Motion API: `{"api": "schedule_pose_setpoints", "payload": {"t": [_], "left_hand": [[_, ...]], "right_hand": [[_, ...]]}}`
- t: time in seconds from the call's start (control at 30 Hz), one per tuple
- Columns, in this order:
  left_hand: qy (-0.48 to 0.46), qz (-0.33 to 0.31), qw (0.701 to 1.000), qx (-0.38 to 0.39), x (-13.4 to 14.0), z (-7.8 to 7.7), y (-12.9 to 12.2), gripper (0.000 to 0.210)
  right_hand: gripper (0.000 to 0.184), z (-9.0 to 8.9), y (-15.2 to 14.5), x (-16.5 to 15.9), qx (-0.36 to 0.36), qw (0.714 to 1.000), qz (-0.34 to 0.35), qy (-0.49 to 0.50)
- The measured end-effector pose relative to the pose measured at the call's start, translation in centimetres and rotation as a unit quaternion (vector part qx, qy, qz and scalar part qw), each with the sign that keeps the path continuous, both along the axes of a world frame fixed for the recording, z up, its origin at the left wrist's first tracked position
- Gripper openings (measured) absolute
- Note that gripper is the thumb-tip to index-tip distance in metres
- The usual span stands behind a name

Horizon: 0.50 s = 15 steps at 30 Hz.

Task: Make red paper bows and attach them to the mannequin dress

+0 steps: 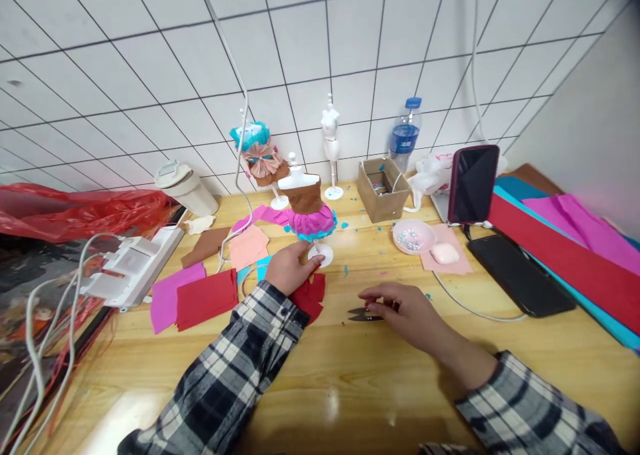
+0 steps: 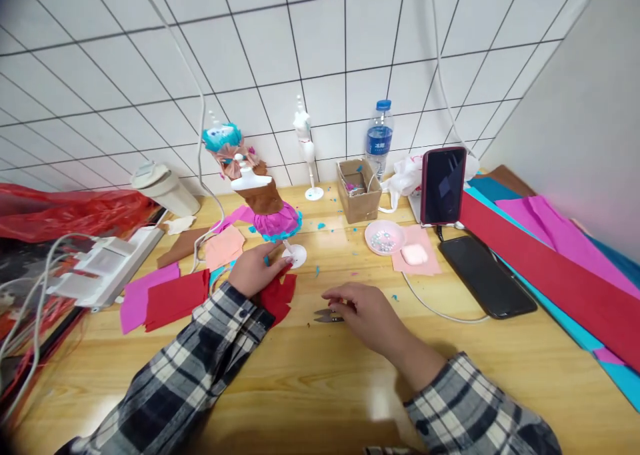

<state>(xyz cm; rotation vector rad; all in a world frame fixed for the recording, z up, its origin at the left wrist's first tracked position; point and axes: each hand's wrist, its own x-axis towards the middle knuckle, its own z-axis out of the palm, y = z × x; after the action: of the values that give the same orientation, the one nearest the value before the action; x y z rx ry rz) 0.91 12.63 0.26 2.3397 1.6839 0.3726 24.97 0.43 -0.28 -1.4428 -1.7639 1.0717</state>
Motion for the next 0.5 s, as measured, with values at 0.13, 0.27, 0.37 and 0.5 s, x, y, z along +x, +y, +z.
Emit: {"api": "schedule_pose_setpoints", "payload": {"t": [0.13, 0.27, 0.37, 0.5], "left_hand": [[0.027, 0.046, 0.998, 0.022, -2.2, 3.3, -1.3, 0.047], [0.079, 0.092, 0.992, -0.024, -4.1, 6.7, -4.9, 0.04], [-0.004, 0.051, 0.998, 0.036, -4.3, 6.8, -7.5, 0.04], [0.015, -0.065, 0.991, 0.116, -4.2, 4.4, -8.3, 0.026]], "right_hand": [[0.025, -0.4, 0.5, 0.2, -0.045, 0.997, -0.034, 0.051], [0.036, -0.1, -0.1, -1.1, -0.11, 0.98, -0.037, 0.165], [0.043, 0.5, -0.7, -2.5, -0.094, 0.973, -0.047, 0.205], [0.038, 0.9, -1.3, -3.7, -0.052, 0.972, -0.085, 0.212]]}}
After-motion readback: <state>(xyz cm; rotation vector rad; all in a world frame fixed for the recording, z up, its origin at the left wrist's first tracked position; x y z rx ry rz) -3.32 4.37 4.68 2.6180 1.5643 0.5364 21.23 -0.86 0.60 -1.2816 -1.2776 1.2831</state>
